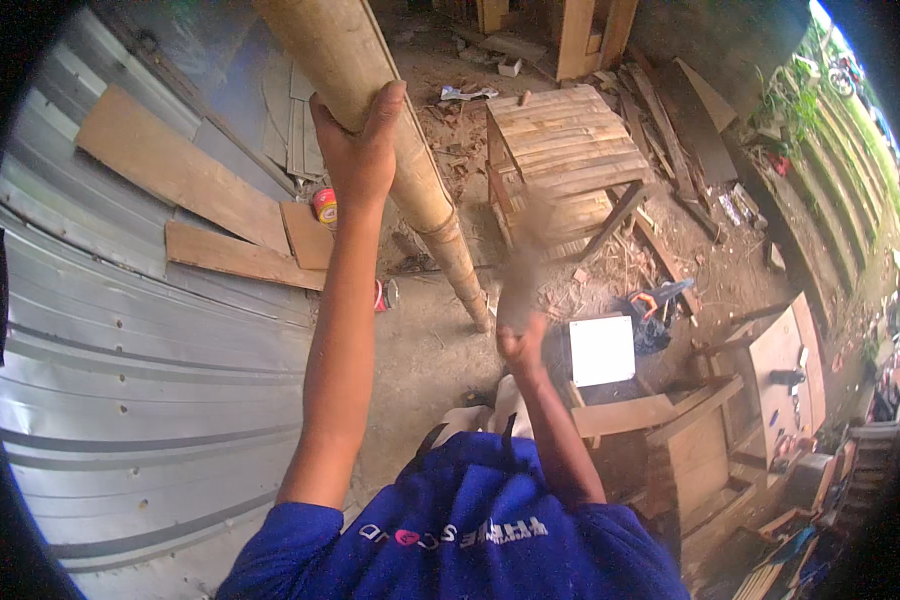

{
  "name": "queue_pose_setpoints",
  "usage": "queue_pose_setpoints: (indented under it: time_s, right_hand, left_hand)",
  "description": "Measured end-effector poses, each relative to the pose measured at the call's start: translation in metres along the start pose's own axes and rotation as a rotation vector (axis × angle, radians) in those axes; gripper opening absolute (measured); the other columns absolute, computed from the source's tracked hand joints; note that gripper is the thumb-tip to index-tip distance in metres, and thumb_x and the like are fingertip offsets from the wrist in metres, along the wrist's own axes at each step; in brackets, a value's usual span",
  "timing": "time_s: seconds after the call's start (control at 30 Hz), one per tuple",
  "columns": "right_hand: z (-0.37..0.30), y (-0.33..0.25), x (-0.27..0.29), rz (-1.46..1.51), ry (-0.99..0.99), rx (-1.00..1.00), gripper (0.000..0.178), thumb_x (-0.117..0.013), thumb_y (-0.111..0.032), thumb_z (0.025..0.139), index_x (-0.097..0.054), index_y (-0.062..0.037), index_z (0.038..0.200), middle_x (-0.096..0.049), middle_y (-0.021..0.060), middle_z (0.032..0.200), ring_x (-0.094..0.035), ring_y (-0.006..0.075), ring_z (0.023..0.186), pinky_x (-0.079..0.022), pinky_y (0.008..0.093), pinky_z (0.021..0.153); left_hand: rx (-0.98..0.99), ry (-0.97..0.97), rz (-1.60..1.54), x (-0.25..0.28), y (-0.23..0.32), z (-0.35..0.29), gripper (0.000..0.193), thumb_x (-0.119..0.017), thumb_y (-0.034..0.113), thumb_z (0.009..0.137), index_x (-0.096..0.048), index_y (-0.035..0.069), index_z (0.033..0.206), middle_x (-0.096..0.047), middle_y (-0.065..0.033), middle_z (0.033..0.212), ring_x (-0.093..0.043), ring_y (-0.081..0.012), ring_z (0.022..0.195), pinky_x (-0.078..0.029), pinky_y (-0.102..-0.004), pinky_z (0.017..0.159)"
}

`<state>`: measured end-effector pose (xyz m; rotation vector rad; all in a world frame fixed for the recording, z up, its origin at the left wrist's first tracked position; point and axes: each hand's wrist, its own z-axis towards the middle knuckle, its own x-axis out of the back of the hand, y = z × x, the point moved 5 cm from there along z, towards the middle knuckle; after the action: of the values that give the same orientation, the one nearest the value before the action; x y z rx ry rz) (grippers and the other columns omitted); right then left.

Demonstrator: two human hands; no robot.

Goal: The person holds a long bamboo pole vertically and repeatedly strikes it with a wooden wedge to split it lengthwise. The person rotates the pole and continues the splitting process along its length.

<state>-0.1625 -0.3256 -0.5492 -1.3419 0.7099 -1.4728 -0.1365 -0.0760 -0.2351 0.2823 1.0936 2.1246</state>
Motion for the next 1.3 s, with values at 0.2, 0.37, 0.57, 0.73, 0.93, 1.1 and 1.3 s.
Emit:
queue_pose_setpoints:
  time_s: [0.2,0.37,0.57,0.73,0.93,1.1,1.3]
  right_hand:
    - [0.002,0.009,0.010,-0.088,-0.258,-0.419,0.067,-0.052,-0.056,0.096,-0.065,0.0074,0.115,-0.068,0.0309,0.100,-0.068,0.0380,0.101,-0.050,0.0449,0.086]
    - [0.088,-0.114,0.057,0.463,0.157,0.358,0.048,-0.052,-0.044,0.098,-0.062,0.0033,0.095,-0.059,0.0103,0.071,-0.054,0.0209,0.066,-0.045,0.0376,0.062]
    - [-0.039,0.033,-0.031,-0.042,-0.263,-0.611,0.086,-0.052,-0.069,0.089,-0.063,0.0123,0.117,-0.064,0.0359,0.112,-0.062,0.0446,0.111,-0.047,0.0488,0.093]
    - [-0.069,0.133,-0.004,0.144,0.030,-0.708,0.093,-0.039,-0.079,0.088,-0.064,0.0097,0.076,-0.062,0.0158,0.069,-0.062,0.0279,0.071,-0.048,0.0447,0.067]
    - [-0.028,0.087,0.064,0.248,0.084,-0.561,0.079,-0.044,-0.074,0.091,-0.064,0.0017,0.097,-0.057,0.0053,0.076,-0.053,0.0172,0.074,-0.042,0.0338,0.065]
    - [-0.073,0.069,0.083,0.005,0.008,-0.542,0.073,-0.059,-0.061,0.091,-0.060,0.0073,0.116,-0.065,0.0151,0.098,-0.060,0.0246,0.090,-0.049,0.0378,0.081]
    - [-0.092,0.064,0.079,0.061,-0.021,-0.586,0.060,-0.075,-0.044,0.085,-0.055,0.0076,0.108,-0.064,0.0135,0.086,-0.062,0.0211,0.074,-0.051,0.0365,0.065]
  left_hand:
    - [-0.063,-0.032,-0.001,0.001,0.015,-0.009,0.088,-0.081,0.041,0.080,-0.034,-0.008,0.135,-0.051,-0.0188,0.125,-0.052,-0.0247,0.113,-0.041,-0.0347,0.100]
    - [-0.002,-0.023,-0.075,-0.007,0.007,-0.008,0.081,-0.084,0.030,0.080,-0.035,-0.009,0.130,-0.052,-0.0167,0.118,-0.054,-0.0206,0.106,-0.045,-0.0329,0.094]
    - [-0.075,-0.004,-0.073,0.008,0.012,-0.005,0.080,-0.082,0.031,0.082,-0.034,-0.009,0.132,-0.052,-0.0181,0.119,-0.054,-0.0207,0.108,-0.045,-0.0333,0.096]
    - [-0.088,-0.001,-0.044,0.026,0.008,0.005,0.079,-0.078,0.034,0.085,-0.033,-0.010,0.134,-0.051,-0.0188,0.122,-0.054,-0.0218,0.109,-0.045,-0.0335,0.097]
    - [-0.001,-0.080,-0.062,0.038,-0.006,0.020,0.075,-0.074,0.032,0.089,-0.034,-0.004,0.140,-0.052,-0.0138,0.130,-0.053,-0.0239,0.116,-0.036,-0.0364,0.107]
    - [0.101,-0.244,-0.089,0.047,-0.003,0.026,0.079,-0.083,0.028,0.080,-0.037,-0.007,0.134,-0.057,-0.0139,0.117,-0.054,-0.0232,0.113,-0.041,-0.0346,0.102]
    - [-0.046,0.138,0.174,0.042,0.003,0.013,0.093,-0.087,0.034,0.075,-0.026,-0.013,0.129,-0.047,-0.0226,0.123,-0.053,-0.0278,0.114,-0.045,-0.0357,0.099]
